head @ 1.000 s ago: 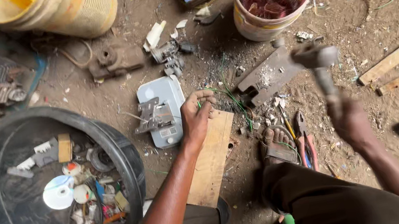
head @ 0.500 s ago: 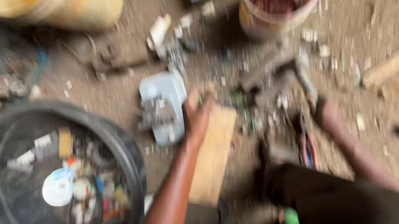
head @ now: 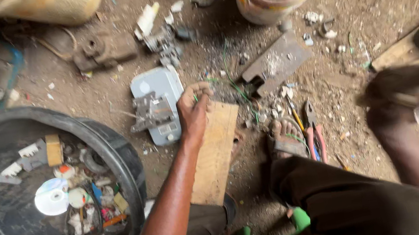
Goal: The person sits on a stool in a cluttered workshop and uses a hammer and pliers to dismantle a small electrical component. They strike the component on a wooden board to break it apart and then use pliers to pull out and separate internal wires.
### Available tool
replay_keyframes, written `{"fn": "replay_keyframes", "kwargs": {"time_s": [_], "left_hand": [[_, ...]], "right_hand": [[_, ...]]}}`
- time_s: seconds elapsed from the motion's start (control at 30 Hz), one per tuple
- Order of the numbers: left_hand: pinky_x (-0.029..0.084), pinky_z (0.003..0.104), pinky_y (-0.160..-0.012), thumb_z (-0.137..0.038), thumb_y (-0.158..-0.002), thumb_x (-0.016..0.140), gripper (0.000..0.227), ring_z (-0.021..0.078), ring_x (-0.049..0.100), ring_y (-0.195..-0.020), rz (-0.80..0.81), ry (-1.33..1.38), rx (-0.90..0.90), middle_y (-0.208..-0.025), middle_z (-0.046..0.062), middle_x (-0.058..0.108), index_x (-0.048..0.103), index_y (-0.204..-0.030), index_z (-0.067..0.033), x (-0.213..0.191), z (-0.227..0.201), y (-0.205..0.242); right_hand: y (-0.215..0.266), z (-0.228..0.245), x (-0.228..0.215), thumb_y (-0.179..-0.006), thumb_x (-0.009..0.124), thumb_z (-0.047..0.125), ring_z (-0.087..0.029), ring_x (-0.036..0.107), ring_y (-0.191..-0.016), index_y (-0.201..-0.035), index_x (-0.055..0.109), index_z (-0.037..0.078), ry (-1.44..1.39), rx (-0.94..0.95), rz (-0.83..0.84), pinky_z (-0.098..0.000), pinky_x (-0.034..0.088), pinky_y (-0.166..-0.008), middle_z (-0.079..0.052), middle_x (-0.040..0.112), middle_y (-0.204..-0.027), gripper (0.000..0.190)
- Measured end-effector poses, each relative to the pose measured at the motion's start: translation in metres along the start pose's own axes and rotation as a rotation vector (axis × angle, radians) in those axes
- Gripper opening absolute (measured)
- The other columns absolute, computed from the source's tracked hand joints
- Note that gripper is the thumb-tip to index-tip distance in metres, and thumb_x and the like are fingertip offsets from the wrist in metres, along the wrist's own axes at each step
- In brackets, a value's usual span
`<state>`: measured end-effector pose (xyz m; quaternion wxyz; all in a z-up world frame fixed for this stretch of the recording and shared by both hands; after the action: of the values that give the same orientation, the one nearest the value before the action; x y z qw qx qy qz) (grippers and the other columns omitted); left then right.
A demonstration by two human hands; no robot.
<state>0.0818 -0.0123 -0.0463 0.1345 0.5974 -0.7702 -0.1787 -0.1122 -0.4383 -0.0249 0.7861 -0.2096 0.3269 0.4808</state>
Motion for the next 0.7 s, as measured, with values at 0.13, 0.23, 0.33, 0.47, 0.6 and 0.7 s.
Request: {"fn": "replay_keyframes", "kwargs": {"time_s": [0.13,0.23,0.33,0.47,0.6,0.7], "left_hand": [[0.049,0.023,-0.061,-0.002,-0.093,0.057,0.026,0.0072,0.060,-0.074,-0.018,0.025,0.024,-0.098,0.005,0.071,0.068,-0.117,-0.0026,-0.002,-0.013,-0.001],[0.049,0.025,-0.057,-0.004,-0.094,0.058,0.025,0.0068,0.061,-0.074,-0.051,0.010,0.017,-0.096,0.003,0.068,0.067,-0.116,-0.0036,-0.006,-0.030,-0.005],[0.045,0.026,-0.053,-0.004,-0.094,0.059,0.023,0.0097,0.057,-0.068,-0.014,0.018,0.013,-0.091,0.004,0.066,0.068,-0.116,-0.0027,0.003,-0.029,0.005],[0.051,0.025,-0.058,-0.003,-0.093,0.059,0.022,0.0093,0.060,-0.073,-0.006,-0.006,0.060,-0.094,0.004,0.069,0.068,-0.113,-0.0018,0.005,-0.028,0.003],[0.051,0.025,-0.060,-0.002,-0.093,0.058,0.022,0.0079,0.061,-0.078,0.006,0.068,0.076,-0.099,0.003,0.068,0.066,-0.113,-0.0024,0.003,-0.015,0.003],[0.053,0.024,-0.063,-0.003,-0.094,0.058,0.020,0.0070,0.064,-0.083,0.006,0.049,0.057,-0.098,0.004,0.071,0.067,-0.112,-0.0041,0.003,-0.006,0.000]], "right_hand": [[0.017,-0.030,0.094,-0.107,0.053,0.021,-0.042,0.062,-0.067,-0.104,0.061,-0.001,0.268,0.165,0.180,-0.0491,0.047,-0.056,-0.029,0.064,-0.077,0.024],[-0.010,-0.016,0.107,-0.110,0.055,0.036,-0.038,0.056,-0.052,-0.103,0.061,-0.001,0.389,0.201,0.210,-0.0499,0.043,-0.044,-0.025,0.064,-0.067,0.038],[0.011,0.000,0.082,-0.110,0.046,0.036,-0.025,0.050,-0.043,-0.095,0.062,0.005,0.207,0.303,0.311,-0.0433,0.039,-0.034,-0.013,0.062,-0.062,0.038],[0.010,0.028,0.030,-0.109,0.039,0.037,-0.010,0.043,-0.043,-0.076,0.055,0.012,-0.097,0.316,0.152,-0.0293,0.032,-0.032,-0.002,0.053,-0.057,0.045],[0.011,0.032,-0.013,-0.109,0.041,0.035,-0.014,0.046,-0.042,-0.089,0.054,0.007,-0.080,-0.111,-0.088,-0.0322,0.035,-0.033,-0.006,0.054,-0.058,0.037],[0.013,-0.006,0.040,-0.107,0.045,0.031,-0.018,0.050,-0.041,-0.107,0.057,0.003,0.076,-0.018,0.011,-0.0358,0.039,-0.033,-0.008,0.058,-0.061,0.031]]}}
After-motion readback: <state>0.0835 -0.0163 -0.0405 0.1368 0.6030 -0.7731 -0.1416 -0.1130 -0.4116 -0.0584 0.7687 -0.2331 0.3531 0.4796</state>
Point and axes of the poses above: each hand's wrist, its own y-axis away from the middle knuckle, its own x-axis out of the palm, z = x × y, the point moved 9 cm from there along -y, towards the middle knuckle
